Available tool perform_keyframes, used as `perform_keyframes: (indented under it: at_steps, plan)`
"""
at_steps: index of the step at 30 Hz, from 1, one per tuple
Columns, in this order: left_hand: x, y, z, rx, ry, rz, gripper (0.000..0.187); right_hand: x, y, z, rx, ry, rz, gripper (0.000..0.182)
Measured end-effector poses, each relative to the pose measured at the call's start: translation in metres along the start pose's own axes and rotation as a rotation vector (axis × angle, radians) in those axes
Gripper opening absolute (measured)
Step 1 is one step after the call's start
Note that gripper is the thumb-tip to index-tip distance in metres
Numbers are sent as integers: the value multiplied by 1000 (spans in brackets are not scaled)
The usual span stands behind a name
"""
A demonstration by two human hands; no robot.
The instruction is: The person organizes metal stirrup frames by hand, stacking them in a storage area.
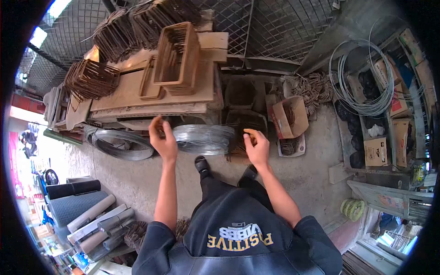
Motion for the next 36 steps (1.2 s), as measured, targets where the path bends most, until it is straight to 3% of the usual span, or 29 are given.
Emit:
perform_keyframes:
  at_steps: [1, 6, 9, 15, 22, 27, 29, 31, 32, 33, 35, 36]
  plan:
    - [-26, -1, -11, -3, 43, 87, 25, 3, -18, 18, -41, 5, -65, 20]
    - [-112, -30, -60, 113, 177, 150, 21, 12, -117, 79, -58, -34, -148, 22]
    - [-135, -55, -87, 114, 246, 93, 21, 13, -164, 96, -76, -21, -201, 23]
    - [-184, -59, -123, 78, 422, 160, 18, 7, -248, 92, -153, -20, -274, 21]
    - [-271, -9, -163, -36, 702, 351, 17, -1, -316, 67, -216, 7, -504, 24]
    - [-353, 81, -207, -70, 982, 516, 21, 18, -416, 24, -210, 8, -562, 25]
    - [-381, 125, -232, -39, 994, 520, 21, 33, -452, 3, -149, 65, -700, 24]
    - [-416, 174, -256, 37, 1005, 541, 23, 56, -488, -21, -153, 42, -666, 24]
    - [-439, 205, -273, 14, 1051, 752, 22, 73, -504, -35, -158, 26, -630, 23]
    - [-467, 242, -288, 14, 1050, 745, 22, 87, -525, -50, -153, 23, -626, 23]
    - [-568, 364, -323, -419, 640, 918, 23, 128, -565, -82, -198, 36, -579, 22]
    - [-608, 428, -339, -409, 596, 803, 25, 150, -584, -96, -335, -14, -428, 22]
Point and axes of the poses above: each hand's wrist, its own x-axis towards the middle knuckle, its own z-axis out of the back of the hand, y = z × x, the point moved 5 cm from there along x, towards the middle knuckle, and after that the axes turned 11 degrees about -z, right-handed, at the moved point
